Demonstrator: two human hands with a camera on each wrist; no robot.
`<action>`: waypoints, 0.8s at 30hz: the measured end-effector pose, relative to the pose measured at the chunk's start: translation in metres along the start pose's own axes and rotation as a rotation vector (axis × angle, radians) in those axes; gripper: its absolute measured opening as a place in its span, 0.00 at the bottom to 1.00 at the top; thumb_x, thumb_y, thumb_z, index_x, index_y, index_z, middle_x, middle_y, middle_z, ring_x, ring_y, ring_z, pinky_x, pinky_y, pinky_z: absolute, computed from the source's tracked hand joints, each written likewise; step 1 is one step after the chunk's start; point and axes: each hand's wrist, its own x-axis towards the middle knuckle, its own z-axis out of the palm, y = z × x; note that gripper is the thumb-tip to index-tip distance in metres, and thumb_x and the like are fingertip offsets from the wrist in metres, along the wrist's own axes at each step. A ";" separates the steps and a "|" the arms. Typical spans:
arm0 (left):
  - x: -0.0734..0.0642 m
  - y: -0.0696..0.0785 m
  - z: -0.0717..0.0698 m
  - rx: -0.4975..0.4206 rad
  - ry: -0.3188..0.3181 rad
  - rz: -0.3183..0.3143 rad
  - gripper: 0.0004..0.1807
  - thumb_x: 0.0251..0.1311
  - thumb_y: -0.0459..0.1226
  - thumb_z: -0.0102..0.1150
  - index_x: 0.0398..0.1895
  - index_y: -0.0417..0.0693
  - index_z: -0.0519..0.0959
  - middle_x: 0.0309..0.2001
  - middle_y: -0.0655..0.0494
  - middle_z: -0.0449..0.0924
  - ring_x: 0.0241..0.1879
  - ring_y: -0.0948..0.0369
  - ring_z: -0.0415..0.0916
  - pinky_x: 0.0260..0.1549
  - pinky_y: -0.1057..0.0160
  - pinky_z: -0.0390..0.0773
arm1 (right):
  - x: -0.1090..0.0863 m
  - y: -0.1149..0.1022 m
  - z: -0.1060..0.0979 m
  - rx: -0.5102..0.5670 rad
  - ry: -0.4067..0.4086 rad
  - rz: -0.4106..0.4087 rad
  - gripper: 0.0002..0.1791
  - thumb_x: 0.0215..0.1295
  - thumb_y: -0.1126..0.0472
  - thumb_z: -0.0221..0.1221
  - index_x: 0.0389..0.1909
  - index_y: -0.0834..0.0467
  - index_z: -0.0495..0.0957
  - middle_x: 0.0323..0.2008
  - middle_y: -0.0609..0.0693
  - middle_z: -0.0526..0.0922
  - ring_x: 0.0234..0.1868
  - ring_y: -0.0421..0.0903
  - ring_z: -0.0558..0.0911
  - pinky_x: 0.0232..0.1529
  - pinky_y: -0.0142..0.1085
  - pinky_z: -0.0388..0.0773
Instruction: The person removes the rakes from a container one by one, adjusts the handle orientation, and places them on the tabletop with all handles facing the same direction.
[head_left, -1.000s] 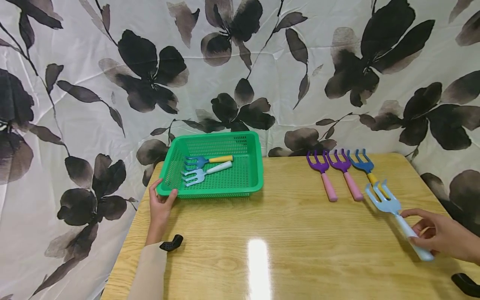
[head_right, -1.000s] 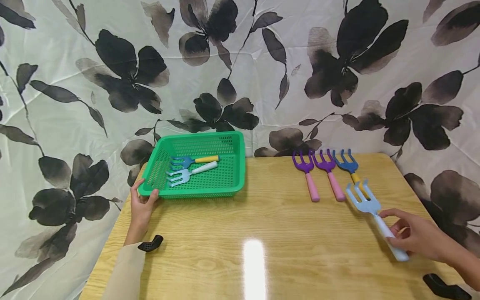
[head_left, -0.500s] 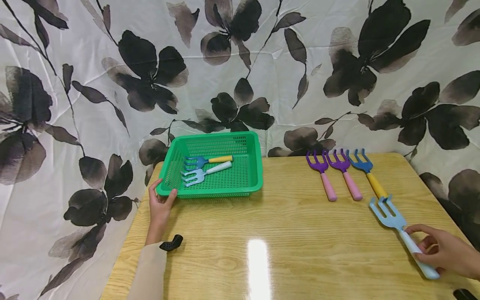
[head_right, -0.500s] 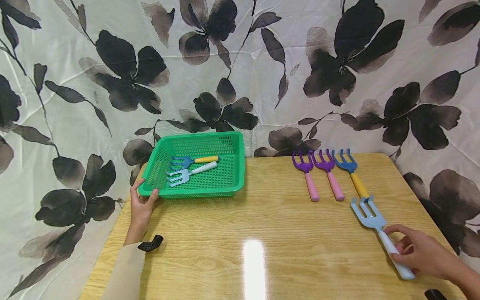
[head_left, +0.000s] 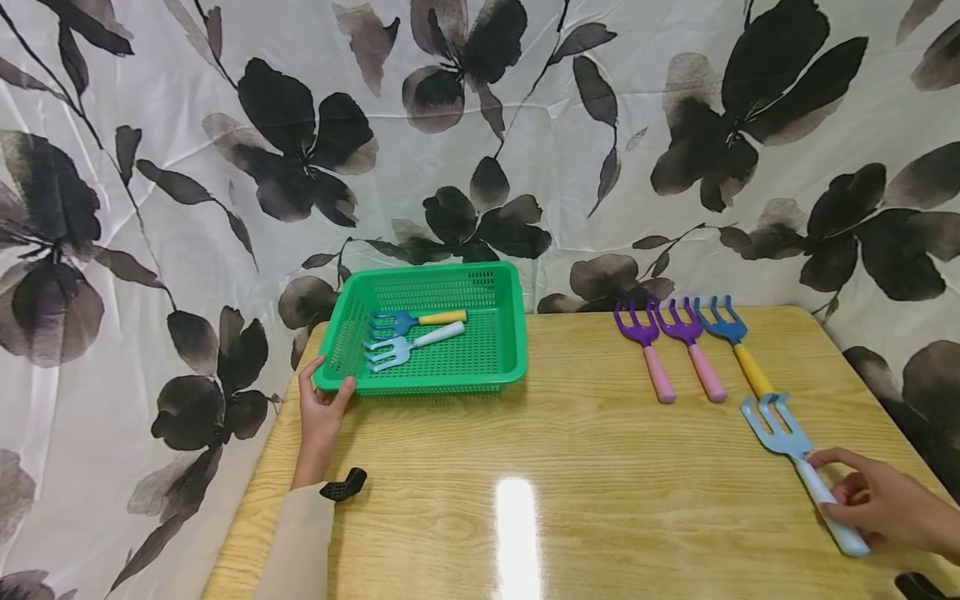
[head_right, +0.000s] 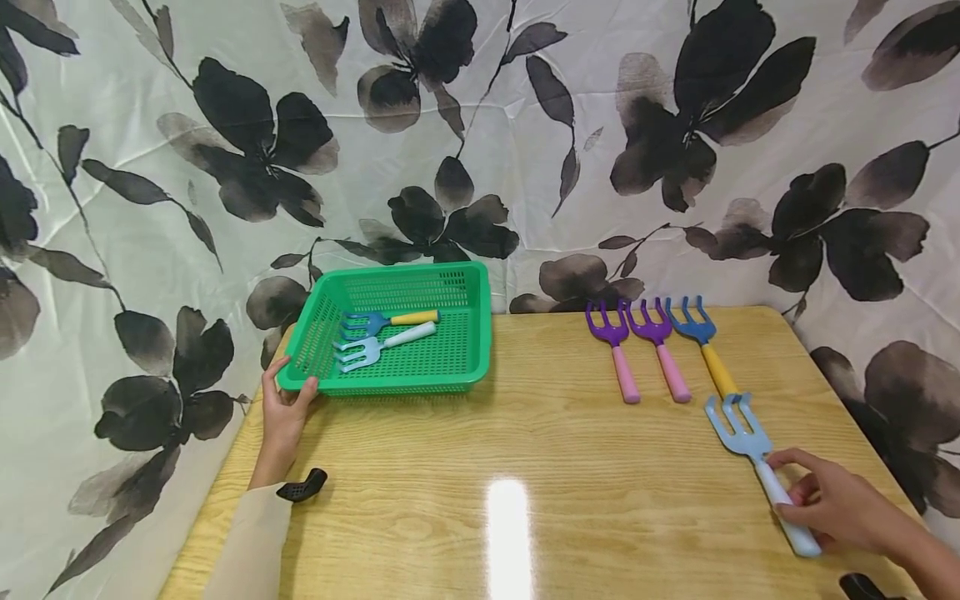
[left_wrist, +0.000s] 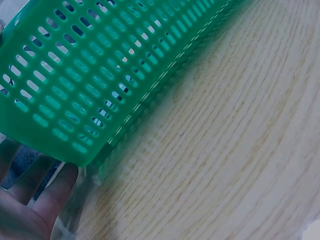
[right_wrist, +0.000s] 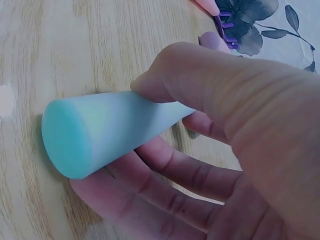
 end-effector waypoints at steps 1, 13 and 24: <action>0.000 -0.001 0.000 0.001 0.003 -0.002 0.40 0.71 0.35 0.63 0.79 0.54 0.52 0.73 0.40 0.63 0.72 0.45 0.63 0.51 0.74 0.76 | 0.000 0.000 0.000 0.011 -0.002 0.006 0.27 0.62 0.56 0.72 0.49 0.24 0.70 0.30 0.50 0.75 0.27 0.45 0.76 0.22 0.40 0.80; 0.002 -0.010 0.000 0.011 0.028 0.034 0.38 0.71 0.37 0.64 0.77 0.58 0.55 0.71 0.44 0.65 0.71 0.49 0.65 0.52 0.75 0.75 | 0.001 0.001 0.000 0.032 -0.007 -0.002 0.27 0.63 0.57 0.72 0.49 0.24 0.69 0.31 0.50 0.73 0.26 0.46 0.75 0.21 0.37 0.77; 0.003 -0.010 -0.002 0.010 0.025 0.031 0.38 0.71 0.36 0.63 0.78 0.59 0.55 0.72 0.43 0.64 0.71 0.48 0.64 0.52 0.74 0.75 | 0.002 0.002 -0.001 0.044 -0.036 -0.028 0.28 0.65 0.56 0.70 0.49 0.22 0.66 0.32 0.50 0.71 0.27 0.45 0.75 0.22 0.38 0.79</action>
